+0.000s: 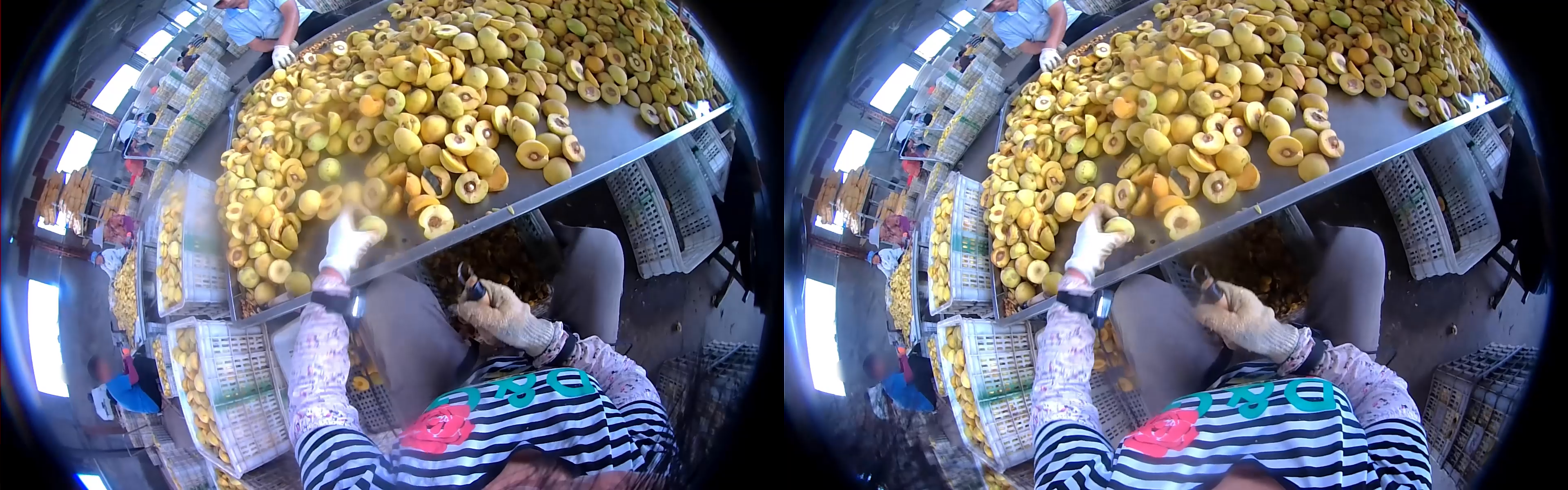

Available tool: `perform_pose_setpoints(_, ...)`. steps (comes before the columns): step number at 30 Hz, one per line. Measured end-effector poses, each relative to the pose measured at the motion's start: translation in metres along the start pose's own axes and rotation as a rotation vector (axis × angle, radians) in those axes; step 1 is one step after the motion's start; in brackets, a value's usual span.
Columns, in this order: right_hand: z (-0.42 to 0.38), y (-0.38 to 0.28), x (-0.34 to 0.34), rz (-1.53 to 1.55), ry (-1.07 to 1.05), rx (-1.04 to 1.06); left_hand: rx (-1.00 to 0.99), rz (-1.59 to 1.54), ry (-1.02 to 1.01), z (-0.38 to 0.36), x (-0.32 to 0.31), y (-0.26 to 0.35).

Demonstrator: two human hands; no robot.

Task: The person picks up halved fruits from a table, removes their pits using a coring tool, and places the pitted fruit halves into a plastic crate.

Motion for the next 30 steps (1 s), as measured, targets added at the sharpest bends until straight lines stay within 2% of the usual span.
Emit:
perform_pose_setpoints(1,0.0,-0.014,0.0,0.103,0.051,-0.01,0.101,-0.462,-0.054,-0.018,-0.008,0.014)
perform_pose_setpoints(2,0.003,-0.021,0.004,0.06,0.136,-0.044,0.212,-0.926,-0.109,-0.044,-0.022,0.044)
perform_pose_setpoints(4,0.017,-0.035,0.003,-0.044,0.192,0.093,0.133,-1.238,-0.2,-0.08,-0.044,0.09)
perform_pose_setpoints(6,0.026,-0.052,0.0,-0.137,0.262,0.299,0.116,-1.308,-0.262,-0.1,-0.066,0.106)
perform_pose_setpoints(7,0.025,-0.065,-0.001,-0.204,0.317,0.423,0.167,-1.395,-0.249,-0.11,-0.075,0.104)
perform_pose_setpoints(8,0.024,-0.065,-0.002,-0.247,0.305,0.41,0.222,-1.479,-0.233,-0.121,-0.083,0.104)
perform_pose_setpoints(11,0.022,-0.065,-0.006,-0.405,0.279,0.392,0.227,-1.498,-0.203,-0.137,-0.094,0.094)
perform_pose_setpoints(14,0.012,-0.066,-0.009,-0.479,0.353,0.508,0.187,-1.438,0.053,-0.141,-0.096,0.093)
perform_pose_setpoints(15,0.009,-0.07,-0.008,-0.501,0.379,0.48,0.128,-1.319,0.202,-0.143,-0.093,0.092)
perform_pose_setpoints(18,0.013,-0.062,0.002,-0.608,0.411,0.364,0.017,-1.204,0.268,-0.145,-0.096,0.106)
perform_pose_setpoints(19,0.012,-0.061,0.003,-0.597,0.401,0.354,-0.103,-0.964,0.257,-0.145,-0.091,0.112)
perform_pose_setpoints(22,0.012,-0.055,0.003,-0.584,0.334,0.285,-0.151,-1.108,0.241,-0.145,-0.108,0.089)
perform_pose_setpoints(23,0.012,-0.053,0.002,-0.587,0.295,0.23,-0.164,-1.013,0.285,-0.145,-0.107,0.085)
perform_pose_setpoints(24,0.012,-0.052,0.001,-0.591,0.252,0.18,-0.091,-1.086,0.246,-0.143,-0.11,0.082)
perform_pose_setpoints(26,-0.014,-0.054,-0.05,-0.639,-0.174,0.419,0.053,-1.229,0.184,-0.14,-0.107,0.082)
perform_pose_setpoints(27,-0.021,-0.039,-0.057,-0.585,-0.27,0.266,0.088,-1.212,0.295,-0.136,-0.092,0.078)
perform_pose_setpoints(28,-0.013,-0.029,-0.036,-0.519,-0.149,0.171,0.14,-1.186,0.316,-0.136,-0.084,0.082)
perform_pose_setpoints(30,0.002,-0.009,0.004,-0.386,0.086,-0.022,0.251,-1.57,0.206,-0.133,-0.088,0.089)
Point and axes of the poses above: each hand's wrist, its own z-axis towards the middle knuckle, its own x-axis out of the back of the hand, y = z × x, the point moved 10 cm from there along z, towards the middle knuckle
